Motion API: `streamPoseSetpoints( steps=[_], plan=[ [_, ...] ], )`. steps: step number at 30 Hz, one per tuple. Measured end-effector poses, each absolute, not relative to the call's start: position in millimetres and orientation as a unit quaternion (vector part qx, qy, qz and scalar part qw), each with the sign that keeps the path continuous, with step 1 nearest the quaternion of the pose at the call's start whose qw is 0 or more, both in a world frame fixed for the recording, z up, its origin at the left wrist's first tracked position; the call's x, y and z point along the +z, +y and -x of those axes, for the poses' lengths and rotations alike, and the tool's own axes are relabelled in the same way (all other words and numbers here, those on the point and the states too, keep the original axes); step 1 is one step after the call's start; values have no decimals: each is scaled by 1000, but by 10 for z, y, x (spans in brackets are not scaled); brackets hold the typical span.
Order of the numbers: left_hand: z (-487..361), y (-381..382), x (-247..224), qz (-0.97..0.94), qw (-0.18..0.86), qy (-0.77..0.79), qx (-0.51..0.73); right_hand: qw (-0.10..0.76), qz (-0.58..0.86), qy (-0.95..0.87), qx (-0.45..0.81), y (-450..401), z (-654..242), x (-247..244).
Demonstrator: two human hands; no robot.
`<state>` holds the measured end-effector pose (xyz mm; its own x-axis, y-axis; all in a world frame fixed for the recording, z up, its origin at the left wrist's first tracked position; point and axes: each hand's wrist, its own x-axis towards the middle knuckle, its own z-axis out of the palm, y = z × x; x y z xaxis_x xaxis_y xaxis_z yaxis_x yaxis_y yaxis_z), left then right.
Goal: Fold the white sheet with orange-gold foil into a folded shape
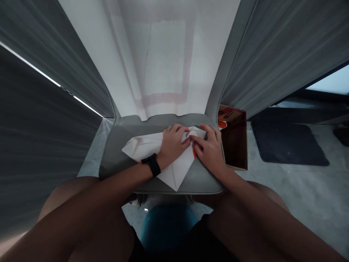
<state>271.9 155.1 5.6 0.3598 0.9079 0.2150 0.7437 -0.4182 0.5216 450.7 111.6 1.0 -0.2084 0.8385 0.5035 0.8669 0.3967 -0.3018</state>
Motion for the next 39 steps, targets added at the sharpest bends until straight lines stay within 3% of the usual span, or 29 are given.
streamPoseSetpoints(
  steps=[10,17,24,39],
  plan=[
    [-2631,1620,52,-824,197,479,230,299,551,-778,45,1185,-4570,-73],
    [-2552,1728,102,-907,134,357,177,317,541,-776,60,1226,-4619,-145],
    [-2540,1732,105,-939,87,300,142,364,581,-728,36,1168,-4623,-65],
    [-2567,1734,101,-952,69,280,104,338,635,-695,-23,1046,-4625,-82]
  ],
)
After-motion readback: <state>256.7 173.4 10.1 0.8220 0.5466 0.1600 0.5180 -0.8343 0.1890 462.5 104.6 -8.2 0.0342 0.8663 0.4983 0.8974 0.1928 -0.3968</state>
